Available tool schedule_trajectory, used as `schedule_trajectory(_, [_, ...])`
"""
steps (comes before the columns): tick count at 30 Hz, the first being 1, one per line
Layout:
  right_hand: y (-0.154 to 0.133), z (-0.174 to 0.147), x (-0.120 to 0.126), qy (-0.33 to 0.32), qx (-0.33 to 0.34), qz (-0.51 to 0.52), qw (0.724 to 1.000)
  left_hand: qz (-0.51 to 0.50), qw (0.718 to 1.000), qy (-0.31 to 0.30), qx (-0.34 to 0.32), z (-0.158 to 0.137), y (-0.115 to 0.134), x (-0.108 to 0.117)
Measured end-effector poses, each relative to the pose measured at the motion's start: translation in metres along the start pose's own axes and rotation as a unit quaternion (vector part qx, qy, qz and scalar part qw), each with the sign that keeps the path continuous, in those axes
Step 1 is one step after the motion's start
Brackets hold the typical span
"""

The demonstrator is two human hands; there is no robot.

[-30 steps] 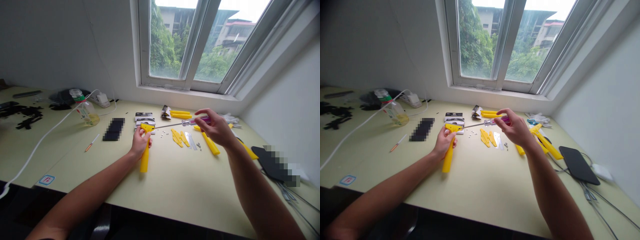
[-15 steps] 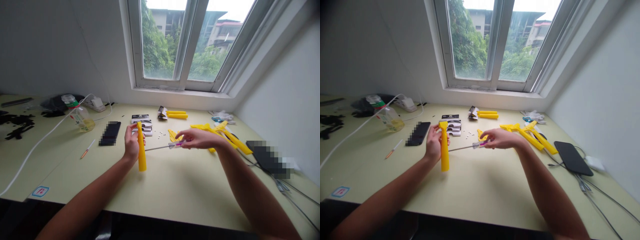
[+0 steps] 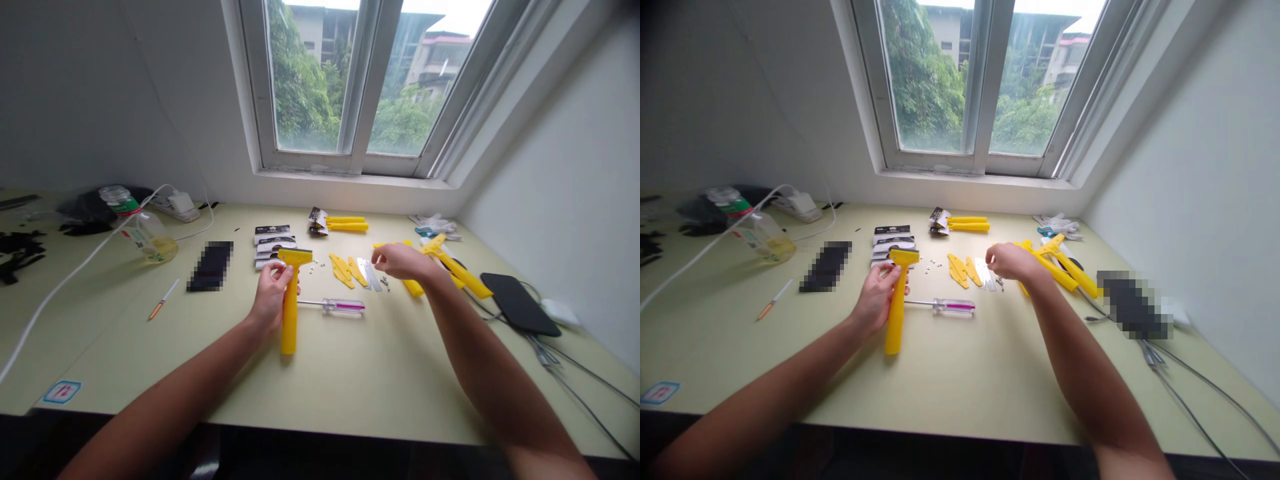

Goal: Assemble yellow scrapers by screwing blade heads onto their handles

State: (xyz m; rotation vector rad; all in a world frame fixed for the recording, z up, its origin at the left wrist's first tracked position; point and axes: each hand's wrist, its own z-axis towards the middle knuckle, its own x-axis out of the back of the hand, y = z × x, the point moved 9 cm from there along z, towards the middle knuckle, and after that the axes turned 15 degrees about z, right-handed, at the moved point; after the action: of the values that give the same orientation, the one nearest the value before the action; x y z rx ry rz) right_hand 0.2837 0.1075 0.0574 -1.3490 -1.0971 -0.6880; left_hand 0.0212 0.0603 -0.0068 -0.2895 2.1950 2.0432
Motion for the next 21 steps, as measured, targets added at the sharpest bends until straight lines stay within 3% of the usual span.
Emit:
schedule_trajectory(3, [-0.006, 0.011, -0.016, 0.002, 0.05, 0.013, 0.999, -0.014, 1.0, 0.001, 0.012, -0.001, -0.001, -0.002])
schedule_trajectory(9, [-0.08, 0.031, -0.073, 0.012, 0.173, 0.01, 0.985, -0.008, 1.0, -0.018, -0.01, -0.005, 0.006, -0.008])
schedule_trajectory(13, [-0.103, 0.044, -0.089, 0.01, 0.186, -0.018, 0.982, 0.003, 1.0, -0.017, -0.004, -0.006, 0.004, -0.009])
schedule_trajectory(21, [-0.107, 0.055, -0.101, -0.007, 0.189, -0.024, 0.982, 0.0, 1.0, -0.015, 0.007, -0.008, 0.004, -0.01])
